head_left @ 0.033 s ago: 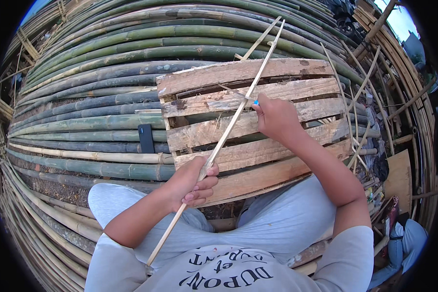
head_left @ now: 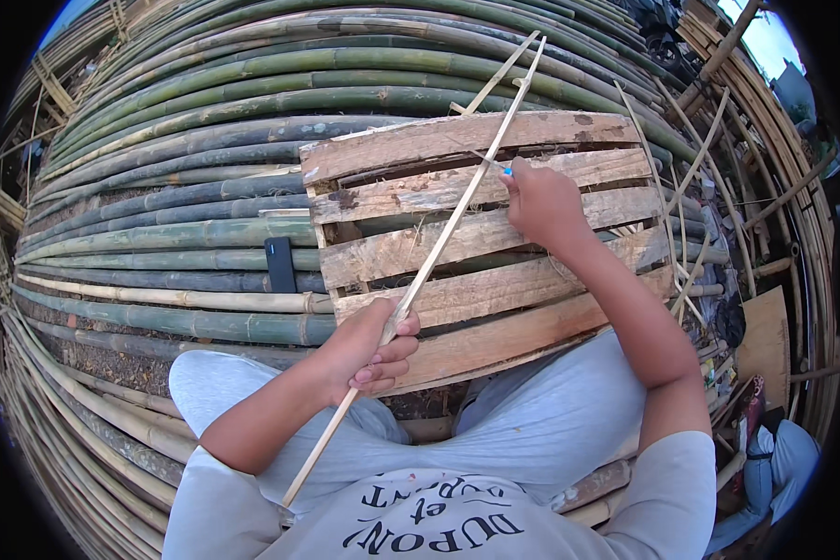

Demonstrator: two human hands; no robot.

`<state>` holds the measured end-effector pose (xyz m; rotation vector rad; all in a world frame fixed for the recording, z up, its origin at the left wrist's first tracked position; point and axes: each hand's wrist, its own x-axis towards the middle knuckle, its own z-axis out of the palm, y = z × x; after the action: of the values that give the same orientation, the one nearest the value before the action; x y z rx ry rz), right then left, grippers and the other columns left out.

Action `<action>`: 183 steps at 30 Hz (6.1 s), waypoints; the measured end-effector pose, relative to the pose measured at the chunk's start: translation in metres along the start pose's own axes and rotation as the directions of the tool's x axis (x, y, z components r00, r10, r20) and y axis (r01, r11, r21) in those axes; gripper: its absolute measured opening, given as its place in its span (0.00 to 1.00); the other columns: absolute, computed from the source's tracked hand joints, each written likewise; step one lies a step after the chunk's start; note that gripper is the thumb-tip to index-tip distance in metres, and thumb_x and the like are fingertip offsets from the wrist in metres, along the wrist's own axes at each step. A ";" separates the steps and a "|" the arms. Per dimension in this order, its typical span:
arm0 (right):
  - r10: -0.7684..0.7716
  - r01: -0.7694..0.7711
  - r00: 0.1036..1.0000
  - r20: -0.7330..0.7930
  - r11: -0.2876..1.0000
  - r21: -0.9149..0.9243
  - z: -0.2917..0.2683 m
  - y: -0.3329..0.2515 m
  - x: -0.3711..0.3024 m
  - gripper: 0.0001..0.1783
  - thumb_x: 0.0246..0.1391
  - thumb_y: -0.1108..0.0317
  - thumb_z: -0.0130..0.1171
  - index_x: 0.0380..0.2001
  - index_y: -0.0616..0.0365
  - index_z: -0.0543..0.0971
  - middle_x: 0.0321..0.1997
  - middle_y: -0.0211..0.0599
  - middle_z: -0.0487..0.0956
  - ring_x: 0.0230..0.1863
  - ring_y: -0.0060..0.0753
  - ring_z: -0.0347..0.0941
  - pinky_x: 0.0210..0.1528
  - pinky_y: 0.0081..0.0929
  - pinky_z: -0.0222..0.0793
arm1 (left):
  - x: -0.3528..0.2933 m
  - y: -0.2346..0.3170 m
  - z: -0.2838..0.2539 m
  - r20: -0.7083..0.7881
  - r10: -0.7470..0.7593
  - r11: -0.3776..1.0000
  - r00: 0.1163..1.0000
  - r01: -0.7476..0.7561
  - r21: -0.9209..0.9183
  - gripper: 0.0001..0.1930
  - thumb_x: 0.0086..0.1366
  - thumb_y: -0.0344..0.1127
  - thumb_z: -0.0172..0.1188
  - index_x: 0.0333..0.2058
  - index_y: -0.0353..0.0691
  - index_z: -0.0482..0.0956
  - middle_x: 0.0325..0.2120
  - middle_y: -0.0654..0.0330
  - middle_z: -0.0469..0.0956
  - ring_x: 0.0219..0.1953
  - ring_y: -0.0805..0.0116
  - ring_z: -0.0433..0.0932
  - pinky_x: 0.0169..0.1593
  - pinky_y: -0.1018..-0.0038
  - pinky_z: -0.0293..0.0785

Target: Whittling and smoothing a thin strip of bamboo using a small hand knife.

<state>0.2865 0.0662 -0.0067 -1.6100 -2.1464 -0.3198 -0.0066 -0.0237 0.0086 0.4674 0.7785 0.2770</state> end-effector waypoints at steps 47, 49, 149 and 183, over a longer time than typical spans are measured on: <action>-0.127 0.122 0.976 0.176 0.992 0.040 -0.013 -0.036 -0.022 0.14 0.59 0.62 0.57 0.25 0.57 0.69 0.12 0.42 0.72 0.15 0.48 0.73 0.18 0.44 0.65 | -0.003 -0.008 0.003 -0.070 0.089 0.989 0.994 -0.080 0.122 0.17 0.75 0.45 0.32 0.29 0.44 0.62 0.10 0.70 0.55 0.06 0.79 0.51 0.09 0.80 0.47; -0.065 0.069 0.994 0.091 0.997 -0.034 -0.010 -0.022 -0.010 0.14 0.59 0.62 0.57 0.25 0.57 0.69 0.12 0.42 0.72 0.16 0.47 0.73 0.18 0.43 0.65 | -0.001 -0.007 0.004 -0.061 0.106 0.986 0.993 -0.096 0.135 0.18 0.76 0.46 0.31 0.30 0.43 0.62 0.11 0.70 0.55 0.07 0.79 0.51 0.09 0.79 0.48; -0.373 0.366 0.912 0.168 0.928 0.072 -0.033 -0.068 -0.033 0.15 0.62 0.60 0.53 0.24 0.56 0.68 0.13 0.42 0.69 0.15 0.52 0.69 0.18 0.43 0.63 | -0.007 -0.007 -0.012 0.117 -0.031 0.993 0.993 0.043 -0.106 0.12 0.71 0.38 0.33 0.28 0.46 0.60 0.10 0.71 0.53 0.05 0.82 0.49 0.05 0.83 0.45; 0.089 -0.050 0.991 0.104 0.942 -0.332 -0.020 0.138 0.038 0.20 0.69 0.57 0.42 0.29 0.62 0.73 0.23 0.54 0.77 0.25 0.61 0.75 0.30 0.55 0.69 | -0.006 -0.005 -0.008 0.178 -0.060 0.994 0.982 0.076 -0.082 0.11 0.69 0.37 0.33 0.28 0.45 0.60 0.11 0.71 0.53 0.06 0.83 0.49 0.04 0.83 0.44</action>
<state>0.4131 0.1306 0.0187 -1.9263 -2.2054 -0.6016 -0.0161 -0.0282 0.0054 0.3751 0.6064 0.2025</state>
